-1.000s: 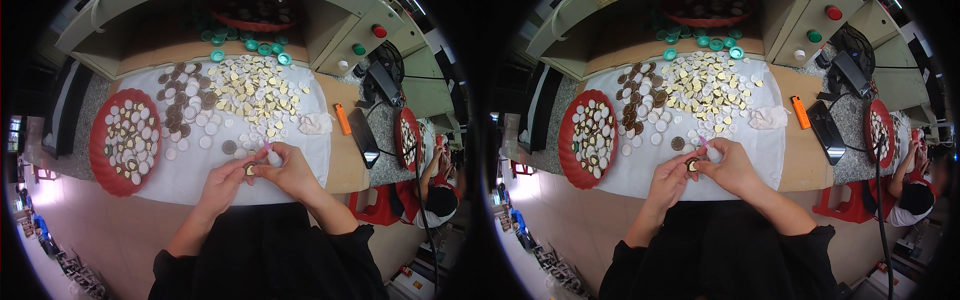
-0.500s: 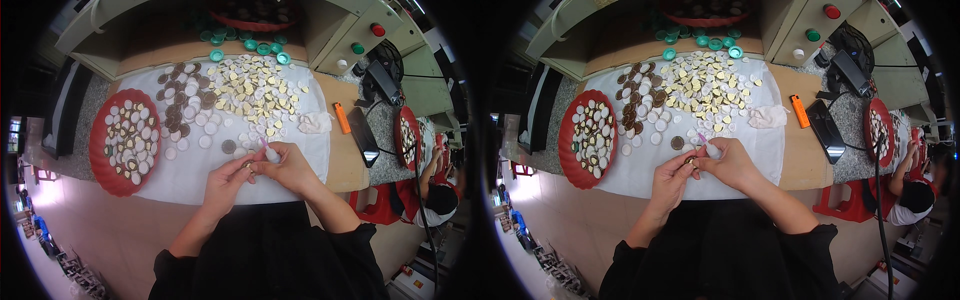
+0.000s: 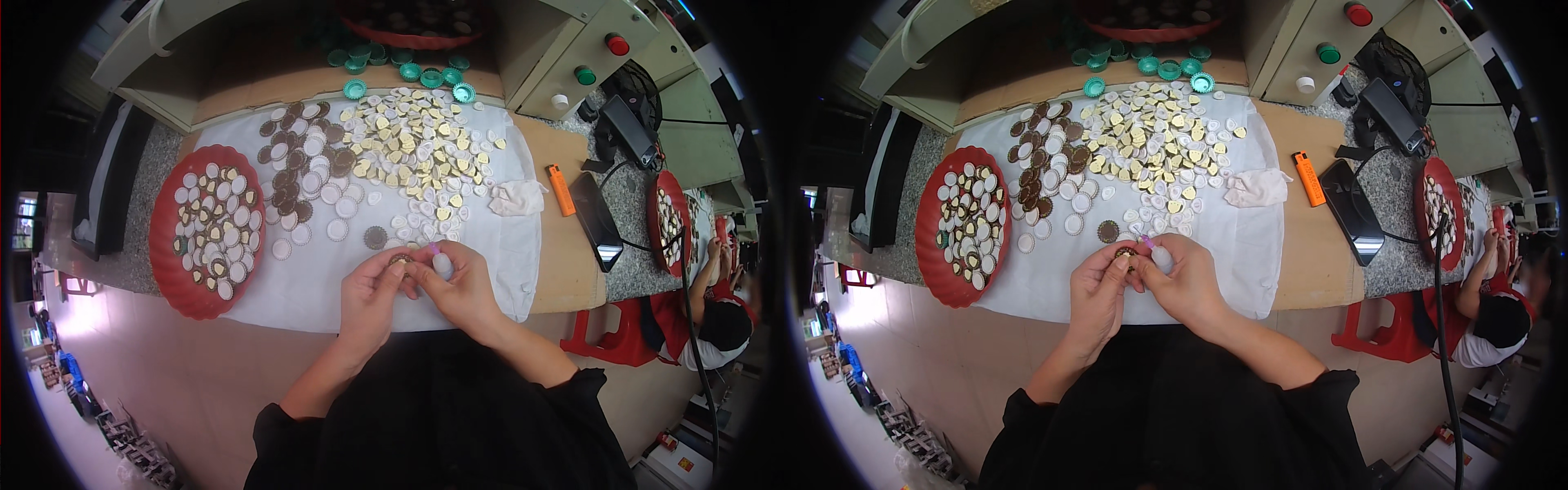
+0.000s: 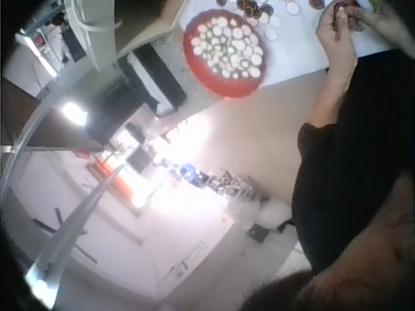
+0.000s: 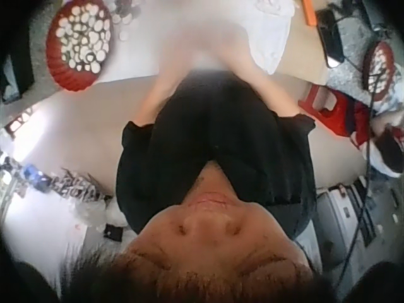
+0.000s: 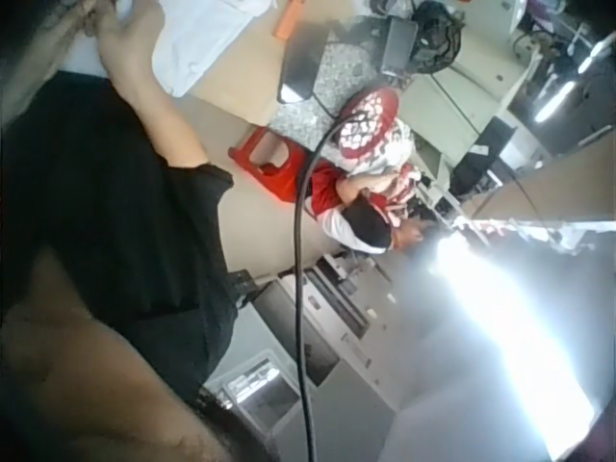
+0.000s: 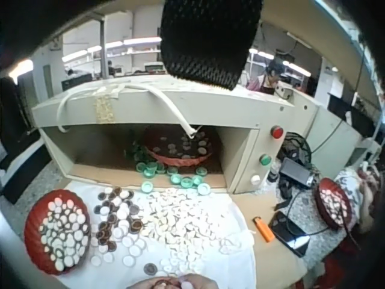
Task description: Applying glue to circular bases and attaching heart-shaped pieces to assemble toy parts.
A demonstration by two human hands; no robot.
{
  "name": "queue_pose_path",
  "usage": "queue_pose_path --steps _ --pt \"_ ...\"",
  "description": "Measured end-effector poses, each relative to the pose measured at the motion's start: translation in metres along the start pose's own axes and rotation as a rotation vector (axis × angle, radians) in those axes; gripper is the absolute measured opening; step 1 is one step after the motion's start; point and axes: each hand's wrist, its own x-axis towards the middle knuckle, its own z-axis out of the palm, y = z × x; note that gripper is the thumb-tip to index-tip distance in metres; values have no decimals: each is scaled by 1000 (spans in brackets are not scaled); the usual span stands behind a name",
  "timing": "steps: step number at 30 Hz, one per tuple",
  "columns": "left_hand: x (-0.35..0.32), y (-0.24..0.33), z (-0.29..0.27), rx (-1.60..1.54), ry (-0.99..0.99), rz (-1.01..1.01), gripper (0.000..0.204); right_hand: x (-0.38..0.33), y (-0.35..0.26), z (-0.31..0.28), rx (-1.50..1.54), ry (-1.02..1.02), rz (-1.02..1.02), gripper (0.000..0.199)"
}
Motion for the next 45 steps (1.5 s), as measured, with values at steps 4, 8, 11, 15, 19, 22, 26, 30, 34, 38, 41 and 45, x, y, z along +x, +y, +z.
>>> queue_pose_path --steps 4,8,11,15,19,22,26,30,34,38,41,45 --pt "1 0 1 -32 68 -56 22 5 0 -7 314 -101 210 13" --pt "-2 6 6 41 65 -91 24 4 -1 -14 297 -129 203 16" --pt "-2 13 8 -24 8 -87 26 5 -7 -17 405 -126 228 17" --pt "-4 16 6 5 -12 -142 29 4 -8 -20 469 -147 269 17" --pt "-3 16 5 -32 -20 -180 29 3 0 -18 480 -140 258 15" --pt "-3 10 2 -71 -21 -200 28 -2 4 -12 371 -91 194 14" --pt "-1 10 4 -79 -16 -185 27 0 1 -12 371 -50 166 13" --pt "0 11 3 -106 -37 -185 22 0 -3 -17 384 -98 150 14" --pt "2 12 1 -150 -56 -214 17 -2 -3 -15 377 -162 173 16" --pt "2 10 -9 -236 -62 -262 14 -3 -7 -14 403 -172 209 15" --pt "0 11 -10 -225 -79 -266 15 -3 -8 -14 365 -183 205 15" --pt "-2 16 -7 -157 -9 -261 17 -2 -7 -13 430 -177 246 14"
